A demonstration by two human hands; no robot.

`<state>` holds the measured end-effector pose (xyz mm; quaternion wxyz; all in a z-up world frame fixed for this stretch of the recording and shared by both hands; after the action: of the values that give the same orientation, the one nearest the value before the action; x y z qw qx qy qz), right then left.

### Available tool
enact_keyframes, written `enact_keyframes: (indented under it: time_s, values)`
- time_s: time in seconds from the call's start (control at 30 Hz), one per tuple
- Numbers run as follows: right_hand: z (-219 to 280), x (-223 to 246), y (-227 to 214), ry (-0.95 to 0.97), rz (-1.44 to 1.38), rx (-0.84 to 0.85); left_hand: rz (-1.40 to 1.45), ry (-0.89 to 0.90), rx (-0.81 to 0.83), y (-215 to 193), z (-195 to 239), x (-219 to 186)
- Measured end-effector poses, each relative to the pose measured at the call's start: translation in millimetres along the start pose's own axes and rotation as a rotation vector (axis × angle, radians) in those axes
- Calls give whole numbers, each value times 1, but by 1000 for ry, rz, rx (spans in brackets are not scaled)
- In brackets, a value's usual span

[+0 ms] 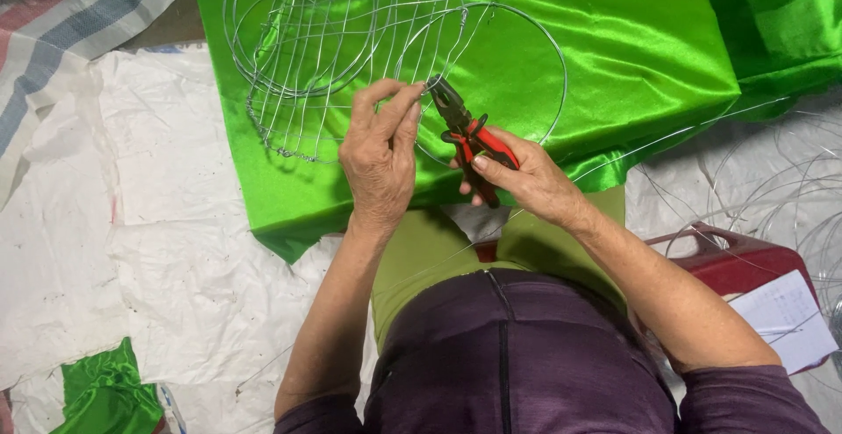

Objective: The person uses pliers to twist and secure wire segments onto a circular wire frame, forming a mesh structure. They repeatedly grip, twist, and adjust the wire connections while seated on the floor.

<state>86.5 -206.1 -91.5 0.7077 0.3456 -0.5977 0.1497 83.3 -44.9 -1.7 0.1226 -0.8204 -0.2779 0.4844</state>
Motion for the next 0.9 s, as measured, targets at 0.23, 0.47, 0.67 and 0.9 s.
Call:
enact_keyframes:
  time_s: [0.23,0.47,0.67,0.9]
  values:
    - [7,25,-10,-9,406,-81,-334,86,72,11,8,5]
    - [9,30,4,57,250,-82,-9,-35,27,6,1,-1]
    - [11,6,-4,69,277,-169,22,-38,-24,8,1,3]
    - [14,-19,-12,74,296,-194,21,-28,-24,7,1,4]
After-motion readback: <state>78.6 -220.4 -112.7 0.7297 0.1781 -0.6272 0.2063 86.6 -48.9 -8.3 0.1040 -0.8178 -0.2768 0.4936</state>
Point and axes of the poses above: each hand's wrist, its own z-axis away from the middle knuckle, its own y-axis out of the palm, x = y × z, the point moved 9 cm from there along -z, towards the middle knuckle, and after that the axes turned 5 degrees about x, right-handed, at the moved point
